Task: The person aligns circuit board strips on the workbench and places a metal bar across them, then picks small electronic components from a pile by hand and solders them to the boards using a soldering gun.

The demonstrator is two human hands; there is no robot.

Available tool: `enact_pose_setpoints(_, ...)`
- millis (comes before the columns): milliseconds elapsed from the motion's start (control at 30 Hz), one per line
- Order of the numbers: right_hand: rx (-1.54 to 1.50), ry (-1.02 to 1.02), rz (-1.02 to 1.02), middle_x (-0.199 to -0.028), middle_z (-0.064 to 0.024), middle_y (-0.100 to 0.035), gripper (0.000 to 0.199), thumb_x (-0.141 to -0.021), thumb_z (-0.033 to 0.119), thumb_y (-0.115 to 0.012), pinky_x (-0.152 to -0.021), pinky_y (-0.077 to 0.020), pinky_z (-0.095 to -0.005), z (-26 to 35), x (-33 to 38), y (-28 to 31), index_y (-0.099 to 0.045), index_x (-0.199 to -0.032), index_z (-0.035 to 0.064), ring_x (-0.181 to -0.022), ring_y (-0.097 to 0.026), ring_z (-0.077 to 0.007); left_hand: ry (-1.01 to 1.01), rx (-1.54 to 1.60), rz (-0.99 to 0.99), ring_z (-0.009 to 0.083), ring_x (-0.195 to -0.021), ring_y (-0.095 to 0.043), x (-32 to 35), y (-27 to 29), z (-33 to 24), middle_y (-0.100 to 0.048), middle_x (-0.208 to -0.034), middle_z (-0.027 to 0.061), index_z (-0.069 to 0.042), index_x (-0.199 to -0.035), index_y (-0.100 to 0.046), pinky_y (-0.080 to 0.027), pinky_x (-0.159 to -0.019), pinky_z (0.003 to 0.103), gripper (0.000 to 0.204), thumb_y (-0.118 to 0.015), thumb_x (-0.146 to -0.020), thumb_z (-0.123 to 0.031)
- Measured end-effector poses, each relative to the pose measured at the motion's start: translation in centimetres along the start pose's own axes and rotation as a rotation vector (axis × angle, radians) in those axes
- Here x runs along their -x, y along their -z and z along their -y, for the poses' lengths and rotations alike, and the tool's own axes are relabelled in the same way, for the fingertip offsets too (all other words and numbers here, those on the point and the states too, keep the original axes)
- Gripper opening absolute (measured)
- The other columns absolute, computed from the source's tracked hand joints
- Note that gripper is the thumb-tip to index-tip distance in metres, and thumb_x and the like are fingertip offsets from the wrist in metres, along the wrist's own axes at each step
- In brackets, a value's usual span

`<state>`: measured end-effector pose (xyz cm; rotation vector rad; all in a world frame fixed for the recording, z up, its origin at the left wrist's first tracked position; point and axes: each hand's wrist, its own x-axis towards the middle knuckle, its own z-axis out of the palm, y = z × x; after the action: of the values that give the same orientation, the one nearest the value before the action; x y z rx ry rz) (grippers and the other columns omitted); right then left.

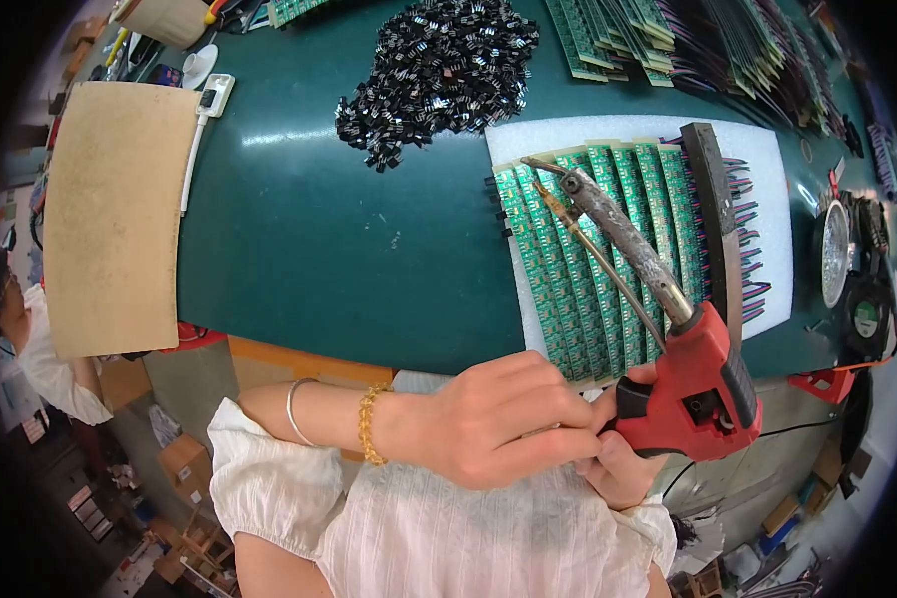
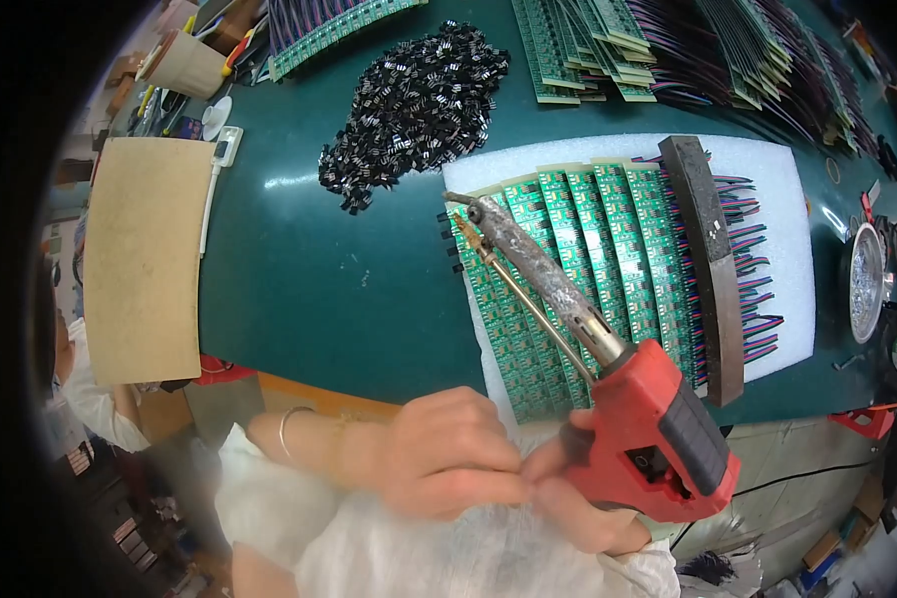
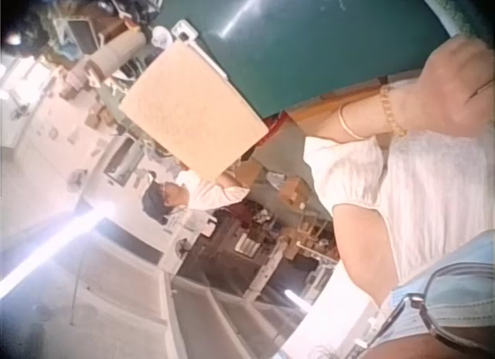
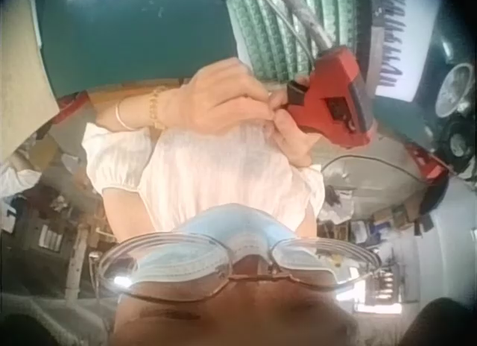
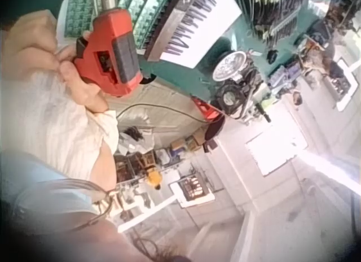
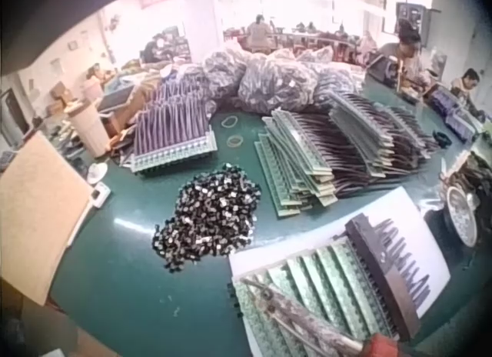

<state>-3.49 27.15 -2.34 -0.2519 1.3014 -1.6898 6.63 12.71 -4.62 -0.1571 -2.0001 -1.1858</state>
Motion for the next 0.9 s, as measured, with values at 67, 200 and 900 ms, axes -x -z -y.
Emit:
enact_pose_setpoints(67,-0.015,0.006,0.007,-0.07,-0.0092,-0.054,0.069,-0.076,0.016,-0.074,-0.046,-0.0404,-0.0241,-0.2,-0.1,0.1,-0.031,-0.129,0.0029,-0.053,-0.052,-0.0133,-0.004,0.016,-0.003,0.0216,-0.062,-0.05,0.3,-0.1,0.1,-0.056,-0.082,0.0107,0.005,-0.092,-0.061,-0.039,-0.051,0.031,0.028,-0.063,-0.066,-0.005)
enact_pose_setpoints(200,-0.063,0.011,0.017,-0.073,-0.0114,-0.059,0.07,-0.071,0.002,-0.071,-0.057,-0.0468,-0.0281,-0.1,0.0,0.8,-0.031,-0.128,0.0003,-0.06,-0.058,-0.0168,0.004,0.137,-0.015,0.0249,-0.064,-0.052,0.6,-0.4,0.0,-0.056,-0.085,0.0134,0.008,-0.096,-0.06,-0.043,-0.054,0.033,0.027,-0.063,-0.071,-0.001)
enact_pose_setpoints(900,-0.045,-0.009,-0.078,-0.073,-0.0133,-0.057,0.046,-0.079,0.007,-0.063,-0.054,-0.0436,-0.0293,-1.0,1.2,3.5,-0.037,-0.116,0.0011,-0.058,-0.054,-0.0199,-0.064,-0.216,0.018,0.0289,-0.074,-0.061,0.4,-0.6,-0.4,-0.058,-0.089,0.0191,0.012,-0.093,-0.058,-0.055,-0.064,0.037,0.032,-0.063,-0.066,-0.005)
